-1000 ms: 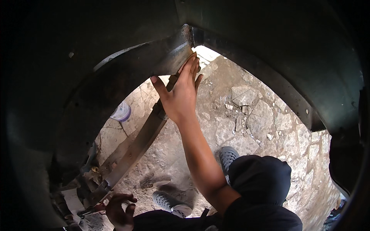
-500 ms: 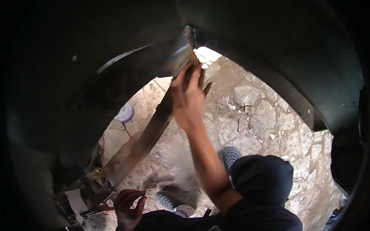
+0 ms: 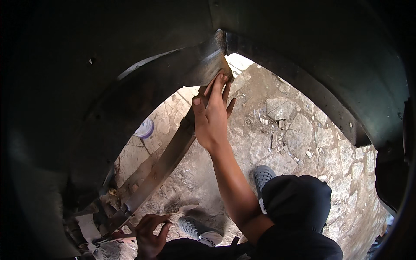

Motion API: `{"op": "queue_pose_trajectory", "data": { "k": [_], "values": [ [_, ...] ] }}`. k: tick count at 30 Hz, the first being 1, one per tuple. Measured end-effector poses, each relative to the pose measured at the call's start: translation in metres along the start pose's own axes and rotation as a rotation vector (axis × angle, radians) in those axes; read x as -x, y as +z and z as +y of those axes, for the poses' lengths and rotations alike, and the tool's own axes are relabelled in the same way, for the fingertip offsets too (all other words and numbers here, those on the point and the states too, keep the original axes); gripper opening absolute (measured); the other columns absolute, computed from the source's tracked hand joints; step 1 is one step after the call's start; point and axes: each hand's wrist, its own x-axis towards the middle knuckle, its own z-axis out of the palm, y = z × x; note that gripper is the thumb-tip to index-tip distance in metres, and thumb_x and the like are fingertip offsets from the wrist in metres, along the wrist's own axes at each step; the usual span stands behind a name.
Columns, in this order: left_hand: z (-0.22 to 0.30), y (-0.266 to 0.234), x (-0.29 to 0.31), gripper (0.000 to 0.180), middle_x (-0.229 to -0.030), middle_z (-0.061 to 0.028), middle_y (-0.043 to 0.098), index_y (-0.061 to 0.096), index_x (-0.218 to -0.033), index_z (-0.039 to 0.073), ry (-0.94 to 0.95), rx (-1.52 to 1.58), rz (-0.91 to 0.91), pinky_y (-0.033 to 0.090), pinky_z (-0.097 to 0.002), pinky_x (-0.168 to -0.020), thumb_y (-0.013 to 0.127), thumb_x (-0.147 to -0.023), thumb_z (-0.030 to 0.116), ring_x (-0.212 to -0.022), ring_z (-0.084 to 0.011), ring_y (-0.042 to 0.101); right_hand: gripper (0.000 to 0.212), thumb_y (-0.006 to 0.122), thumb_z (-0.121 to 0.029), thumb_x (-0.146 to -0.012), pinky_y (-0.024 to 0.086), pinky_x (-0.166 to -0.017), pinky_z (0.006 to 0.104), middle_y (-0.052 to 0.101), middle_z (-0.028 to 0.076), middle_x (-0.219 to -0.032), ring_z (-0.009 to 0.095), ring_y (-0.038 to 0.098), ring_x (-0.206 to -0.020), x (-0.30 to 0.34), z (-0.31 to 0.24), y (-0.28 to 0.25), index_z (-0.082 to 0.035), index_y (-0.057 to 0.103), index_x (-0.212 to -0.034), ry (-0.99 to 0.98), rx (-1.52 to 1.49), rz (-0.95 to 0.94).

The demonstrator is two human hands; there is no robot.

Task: The person sits on the ground under a vehicle and sands a metal frame with a sanding block. They repeatedly rub the block along the frame's edges and surfaces, occasionally adjusting their grip and position to reach different sections.

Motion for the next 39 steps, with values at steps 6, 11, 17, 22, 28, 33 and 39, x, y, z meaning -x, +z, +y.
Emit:
{"op": "queue_pose_trajectory", "data": {
  "k": [6,11,17,22,28,33,39],
  "values": [
    [0.017,0.002,-0.011,0.04,-0.106,-0.0127,0.077,0.077,-0.118,0.005,0.003,0.031,-0.166,0.057,-0.0425,-0.091,0.087,-0.079,0.007,-0.101,-0.0322,0.073,0.101,0.055,-0.055,-0.105,0.003,-0.131,0.0587,0.025,0.036,-0.17,0.052,0.015,-0.162,-0.047,0.01,-0.013,0.013,0.012,-0.166,-0.008,-0.064,0.12],
    [-0.002,0.006,-0.013,0.043,-0.11,-0.0162,0.076,0.075,-0.124,0.004,-0.005,-0.013,-0.165,0.058,-0.0436,-0.092,0.088,-0.083,0.014,-0.105,-0.0353,0.074,0.107,0.058,-0.059,-0.102,0.001,-0.131,0.0605,0.021,0.036,-0.172,0.051,0.01,-0.163,0.005,0.003,-0.003,0.013,0.011,-0.166,-0.069,-0.056,-0.015],
    [0.026,0.007,-0.019,0.043,-0.11,-0.0161,0.076,0.075,-0.124,0.004,0.059,0.084,-0.212,0.059,-0.0434,-0.089,0.088,-0.085,0.015,-0.102,-0.0349,0.074,0.109,0.063,-0.057,-0.1,-0.004,-0.13,0.0618,0.016,0.034,-0.174,0.048,0.005,-0.165,-0.037,0.015,-0.015,0.009,0.008,-0.168,-0.012,-0.064,0.056],
    [0.014,0.006,-0.018,0.042,-0.108,-0.0153,0.077,0.075,-0.122,0.004,0.059,-0.044,-0.155,0.058,-0.0439,-0.091,0.088,-0.085,0.016,-0.105,-0.0344,0.074,0.11,0.064,-0.056,-0.1,-0.004,-0.129,0.0639,0.014,0.033,-0.175,0.047,0.003,-0.165,0.008,0.005,-0.007,0.008,0.006,-0.169,-0.061,0.042,-0.047],
    [0.021,0.004,-0.017,0.045,-0.109,-0.0148,0.077,0.074,-0.124,0.005,-0.003,0.058,-0.211,0.058,-0.0436,-0.092,0.089,-0.083,0.017,-0.105,-0.0341,0.074,0.107,0.059,-0.059,-0.102,-0.001,-0.128,0.0662,0.014,0.031,-0.176,0.048,0.005,-0.165,-0.035,0.014,-0.018,0.002,0.005,-0.17,0.041,0.016,0.024],
    [0.009,0.005,-0.013,0.05,-0.111,-0.0157,0.077,0.074,-0.127,0.002,-0.016,-0.12,-0.198,0.057,-0.0405,-0.092,0.088,-0.079,0.007,-0.105,-0.0312,0.075,0.106,0.058,-0.059,-0.102,0.0,-0.129,0.0655,0.013,0.03,-0.176,0.046,0.003,-0.165,0.007,0.007,-0.003,0.002,0.004,-0.171,-0.022,0.072,-0.038],
    [0.019,-0.006,-0.011,0.055,-0.111,-0.0146,0.078,0.072,-0.129,0.001,-0.049,0.082,-0.221,0.057,-0.0405,-0.094,0.089,-0.077,0.011,-0.104,-0.0293,0.076,0.106,0.058,-0.058,-0.103,0.002,-0.129,0.066,0.012,0.029,-0.177,0.047,0.004,-0.165,-0.046,0.012,-0.016,0.002,0.002,-0.17,0.088,0.023,0.021]
  ]
}}
